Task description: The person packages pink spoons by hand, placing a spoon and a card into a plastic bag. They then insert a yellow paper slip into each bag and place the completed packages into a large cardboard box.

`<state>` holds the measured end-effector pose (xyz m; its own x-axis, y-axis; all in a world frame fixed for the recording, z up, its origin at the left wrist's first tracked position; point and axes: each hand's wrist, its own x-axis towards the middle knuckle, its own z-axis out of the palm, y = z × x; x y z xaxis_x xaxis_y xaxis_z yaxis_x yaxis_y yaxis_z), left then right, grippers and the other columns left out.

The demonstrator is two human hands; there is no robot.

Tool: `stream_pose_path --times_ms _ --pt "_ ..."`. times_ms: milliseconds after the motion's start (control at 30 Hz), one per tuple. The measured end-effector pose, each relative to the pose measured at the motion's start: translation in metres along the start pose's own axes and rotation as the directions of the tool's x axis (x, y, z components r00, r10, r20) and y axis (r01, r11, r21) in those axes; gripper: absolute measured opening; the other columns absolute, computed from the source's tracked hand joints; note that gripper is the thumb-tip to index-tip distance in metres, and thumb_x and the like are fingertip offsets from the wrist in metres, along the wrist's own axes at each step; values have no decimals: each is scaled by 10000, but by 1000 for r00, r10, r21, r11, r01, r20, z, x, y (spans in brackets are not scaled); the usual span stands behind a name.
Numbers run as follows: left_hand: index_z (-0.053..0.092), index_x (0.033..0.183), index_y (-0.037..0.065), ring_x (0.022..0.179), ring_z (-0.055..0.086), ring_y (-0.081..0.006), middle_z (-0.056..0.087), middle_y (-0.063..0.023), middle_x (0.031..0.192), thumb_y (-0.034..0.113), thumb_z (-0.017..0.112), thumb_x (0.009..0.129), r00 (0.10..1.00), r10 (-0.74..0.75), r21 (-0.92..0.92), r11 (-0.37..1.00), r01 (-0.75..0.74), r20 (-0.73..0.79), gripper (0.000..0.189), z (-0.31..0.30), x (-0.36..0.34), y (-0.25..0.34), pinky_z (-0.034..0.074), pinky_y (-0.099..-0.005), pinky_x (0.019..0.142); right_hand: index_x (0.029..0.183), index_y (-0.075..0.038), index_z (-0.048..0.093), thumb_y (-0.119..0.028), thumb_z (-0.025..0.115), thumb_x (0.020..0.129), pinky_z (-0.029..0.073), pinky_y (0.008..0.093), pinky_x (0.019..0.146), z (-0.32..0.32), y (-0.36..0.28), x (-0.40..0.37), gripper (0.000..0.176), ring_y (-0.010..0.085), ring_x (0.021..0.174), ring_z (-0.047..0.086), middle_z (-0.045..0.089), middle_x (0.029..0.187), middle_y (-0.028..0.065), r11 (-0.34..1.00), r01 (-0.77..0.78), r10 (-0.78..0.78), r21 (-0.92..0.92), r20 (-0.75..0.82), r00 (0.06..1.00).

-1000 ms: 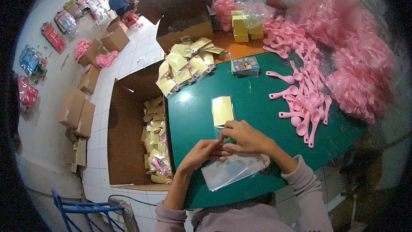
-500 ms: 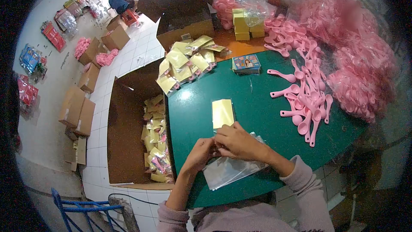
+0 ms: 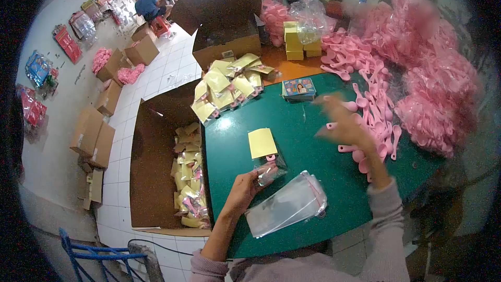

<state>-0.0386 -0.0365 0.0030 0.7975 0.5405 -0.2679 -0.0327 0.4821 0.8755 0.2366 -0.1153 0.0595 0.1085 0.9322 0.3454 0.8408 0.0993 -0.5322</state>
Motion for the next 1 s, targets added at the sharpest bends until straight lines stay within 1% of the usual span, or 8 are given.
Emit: stream_pose_path --times_ms 100,233,300,367,533,633,733,1000 --pt "485 1152 -42 1067 497 -188 519 -96 1164 209 256 940 1000 -4 8 1000 3 23 400 -4 5 -8 397 -309 909 1028 -81 504 -129 695 667 407 358 839 59 -59 -13 411 273 925 475 446 970 122 980 12 -62 200 243 968" --pt "474 1137 -12 1064 500 -210 499 -127 1152 221 265 938 980 -122 56 992 114 156 371 -24 -10 -3 424 -340 895 926 -66 551 -111 671 695 449 333 768 80 -48 -12 264 221 870 501 443 932 97 967 87 -126 239 153 980" --pt "453 1089 -15 1010 538 -221 499 -152 1105 160 358 919 996 -86 11 996 86 13 261 -16 -12 -3 494 -327 793 833 -42 568 -92 639 724 464 297 696 76 -51 -15 140 185 811 515 446 917 81 902 -129 28 412 242 970" --pt "416 1067 -16 895 587 -210 514 -150 1023 84 474 872 960 267 492 849 -192 -85 227 -6 -9 -3 530 -275 665 836 -44 569 -96 630 736 464 278 672 78 -48 -17 128 168 791 519 445 913 82 895 -135 19 426 265 964" --pt "533 837 -18 728 574 -91 557 -42 805 104 620 794 947 306 628 757 -182 -94 156 -3 -2 -8 501 -233 589 829 -26 560 -112 607 774 459 254 651 83 -39 -23 112 140 732 537 503 864 72 843 -240 102 482 296 950" --pt "540 838 -22 705 575 -88 575 -51 811 109 630 786 916 367 731 669 -137 -164 167 -1 -2 -7 496 -222 581 824 1 546 -126 588 803 473 250 642 91 -36 -23 135 128 704 567 567 790 64 527 -486 175 697 470 865" --pt "545 823 -26 687 575 -86 586 -57 833 117 646 776 934 189 584 811 26 -303 181 2 0 -1 487 -213 578 831 18 529 -117 557 827 493 246 587 96 -40 -22 137 134 647 592 594 728 72 405 -529 294 745 442 847" --pt "471 919 10 678 579 -82 599 -63 756 116 647 774 859 313 445 888 -114 -405 252 7 6 -7 464 -203 493 892 24 459 -51 542 818 504 257 480 98 -51 -24 135 145 592 606 576 703 104 484 -504 434 716 304 848"
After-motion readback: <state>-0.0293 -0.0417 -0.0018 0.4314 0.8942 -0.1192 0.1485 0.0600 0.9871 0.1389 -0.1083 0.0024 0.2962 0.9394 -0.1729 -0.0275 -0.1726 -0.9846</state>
